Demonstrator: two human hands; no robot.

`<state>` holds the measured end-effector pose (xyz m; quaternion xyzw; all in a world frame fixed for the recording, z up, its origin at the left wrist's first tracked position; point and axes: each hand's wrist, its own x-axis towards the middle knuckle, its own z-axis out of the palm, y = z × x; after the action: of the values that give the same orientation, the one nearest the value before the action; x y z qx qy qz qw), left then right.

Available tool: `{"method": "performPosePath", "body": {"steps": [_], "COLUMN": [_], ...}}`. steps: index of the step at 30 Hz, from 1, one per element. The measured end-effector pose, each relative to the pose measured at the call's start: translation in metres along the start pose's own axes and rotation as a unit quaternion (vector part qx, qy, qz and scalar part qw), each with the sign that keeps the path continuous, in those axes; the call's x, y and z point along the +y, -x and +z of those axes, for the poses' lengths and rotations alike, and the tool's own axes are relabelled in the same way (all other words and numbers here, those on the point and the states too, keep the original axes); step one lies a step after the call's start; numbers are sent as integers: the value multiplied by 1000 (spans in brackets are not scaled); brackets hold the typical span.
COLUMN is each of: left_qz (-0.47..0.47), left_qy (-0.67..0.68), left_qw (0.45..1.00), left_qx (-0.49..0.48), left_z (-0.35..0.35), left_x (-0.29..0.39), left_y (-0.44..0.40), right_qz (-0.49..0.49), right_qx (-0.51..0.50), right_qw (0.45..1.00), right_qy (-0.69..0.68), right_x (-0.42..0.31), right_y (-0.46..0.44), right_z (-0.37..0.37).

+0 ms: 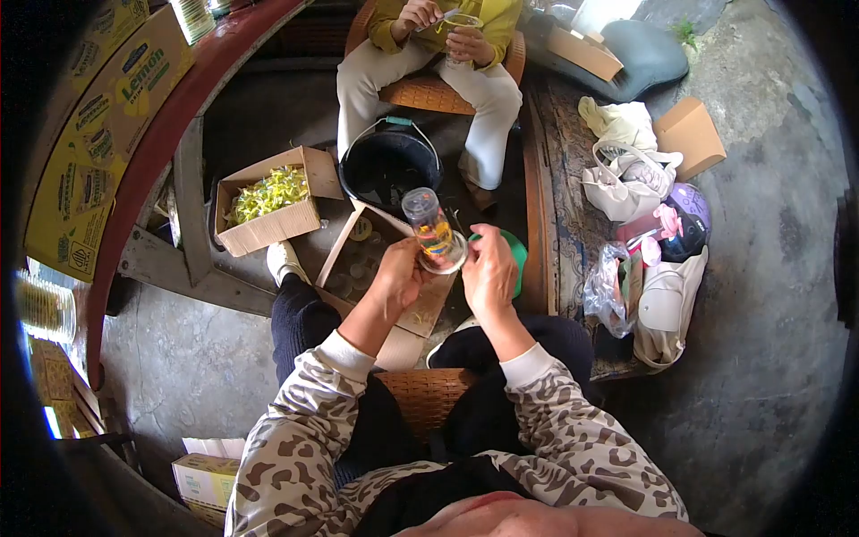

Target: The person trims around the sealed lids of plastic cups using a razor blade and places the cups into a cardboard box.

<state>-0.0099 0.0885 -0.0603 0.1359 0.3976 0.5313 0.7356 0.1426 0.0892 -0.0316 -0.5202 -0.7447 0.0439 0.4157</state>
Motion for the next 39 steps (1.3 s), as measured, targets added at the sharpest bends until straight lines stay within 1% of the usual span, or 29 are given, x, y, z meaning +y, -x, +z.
{"method": "performPosePath", "body": {"steps": [1, 2, 5, 8, 14, 16, 17, 19, 21, 23, 24, 26, 27, 29, 30, 32, 35, 39], "left_qz": [0, 12, 35, 55, 101, 99, 99, 131, 119, 136, 136, 193, 193, 207, 207, 268, 290, 287], "left_qy": [0, -9, 0, 10, 2, 38, 37, -2, -20, -105, -105, -169, -169, -226, -226, -332, -317, -284], "left_qw": [1000, 1000, 999, 998, 995, 990, 990, 985, 986, 981, 980, 959, 959, 946, 946, 899, 898, 910], "left_qx": [0, 0, -8, -17, -17, -96, -97, -116, -115, -95, -96, -123, -123, -106, -105, -100, -93, -97], "left_z": [4, 9, 12, 9, 6, -1, -3, 2, 6, 9, 8, 7, 7, 8, 8, 5, 8, 11], "left_x": [0, 0, 4, 10, 14, 12, 9, 11, 14, 14, 13, 11, 11, 12, 12, 12, 10, 11], "left_y": [3, 7, 10, 10, 11, 2, 0, 7, 13, 14, 14, 12, 13, 15, 14, 13, 14, 15], "right_qz": [54, 135, 162, 142, 165, 158, 150, 161, 172, 163, 163, 155, 154, 154, 154, 157, 159, 153], "right_qx": [-6, -24, -1, 0, -21, -15, -11, -12, -14, -16, -16, -28, -28, -24, -25, -32, -35, -37], "right_qw": [998, 986, 965, 965, 960, 960, 959, 956, 953, 955, 955, 957, 957, 958, 958, 957, 959, 960], "right_qy": [-23, -94, -207, -222, -224, -232, -240, -245, -251, -247, -247, -243, -243, -242, -242, -240, -230, -230], "right_x": [6, 12, 27, 26, 20, 23, 24, 20, 19, 19, 20, 20, 20, 20, 19, 16, 16, 16], "right_y": [-1, -2, -2, -3, -8, -8, -8, -10, -11, -11, -11, -11, -12, -12, -12, -12, -12, -10], "right_z": [3, 5, 5, -2, -12, -12, -13, -17, -19, -20, -21, -22, -22, -21, -21, -23, -22, -21]}}
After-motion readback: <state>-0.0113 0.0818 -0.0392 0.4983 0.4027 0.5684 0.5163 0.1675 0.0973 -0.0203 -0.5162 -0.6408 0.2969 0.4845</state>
